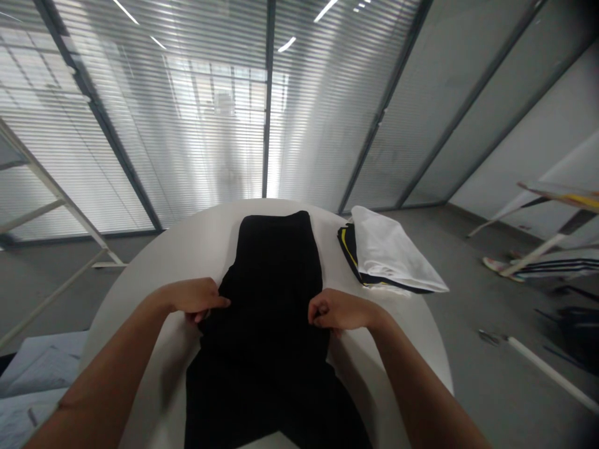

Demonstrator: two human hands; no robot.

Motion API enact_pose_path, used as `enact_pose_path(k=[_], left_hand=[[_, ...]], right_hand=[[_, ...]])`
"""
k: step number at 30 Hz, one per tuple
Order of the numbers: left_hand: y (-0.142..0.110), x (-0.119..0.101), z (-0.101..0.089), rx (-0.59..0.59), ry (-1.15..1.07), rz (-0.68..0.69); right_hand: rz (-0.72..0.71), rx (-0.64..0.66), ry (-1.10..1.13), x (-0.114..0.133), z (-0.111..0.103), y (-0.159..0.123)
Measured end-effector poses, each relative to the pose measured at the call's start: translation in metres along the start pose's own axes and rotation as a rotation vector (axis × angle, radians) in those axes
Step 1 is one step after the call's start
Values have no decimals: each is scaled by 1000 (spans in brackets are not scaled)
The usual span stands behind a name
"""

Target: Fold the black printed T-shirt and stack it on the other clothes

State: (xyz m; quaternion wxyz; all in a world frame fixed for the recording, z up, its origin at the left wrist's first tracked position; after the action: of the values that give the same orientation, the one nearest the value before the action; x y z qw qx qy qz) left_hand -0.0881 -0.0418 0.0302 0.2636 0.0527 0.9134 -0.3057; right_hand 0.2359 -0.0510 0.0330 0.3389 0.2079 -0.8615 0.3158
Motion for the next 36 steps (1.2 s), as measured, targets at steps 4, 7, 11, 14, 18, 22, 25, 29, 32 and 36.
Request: enact_pose_path(k=[4, 7, 11, 14, 18, 22, 25, 29, 32, 36], left_hand=[[9, 0, -15, -398, -37, -89], [22, -5, -16, -688, 76, -98], [36, -11, -6, -708, 209, -40], [36, -11, -7, -678, 217, 3], [24, -7, -6, -386, 87, 95], [12, -2, -2, -125, -109, 55], [23, 2, -12, -254, -252, -41], [60, 5, -37, -487, -385, -206], [91, -1, -55, -562, -322, -207], [122, -16, -71, -599, -310, -166]], right_hand=[[10, -318, -39, 1, -13, 4], [72, -737, -279, -5, -25, 9], [105, -793, -412, -12, -22, 18], [88, -720, -446, -11, -20, 17], [96, -560, -391, -9, -21, 8], [59, -504, -320, -8, -25, 4], [59, -589, -315, -8, -33, 13], [157, -764, -372, -4, -57, 41], [217, -863, -374, -2, -81, 69], [316, -977, -307, -14, -109, 104]])
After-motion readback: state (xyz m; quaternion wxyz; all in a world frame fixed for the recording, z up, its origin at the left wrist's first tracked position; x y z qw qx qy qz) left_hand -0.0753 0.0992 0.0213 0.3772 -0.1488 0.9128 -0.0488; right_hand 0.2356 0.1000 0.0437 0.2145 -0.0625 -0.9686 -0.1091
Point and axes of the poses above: each hand's wrist, its own y-axis towards the middle knuckle, its own z-axis out of the palm, x = y × z, the point moved 4 cm from there along y, towards the middle knuckle, and after that the axes turned 8 degrees about -x, right-handed, at the moved point
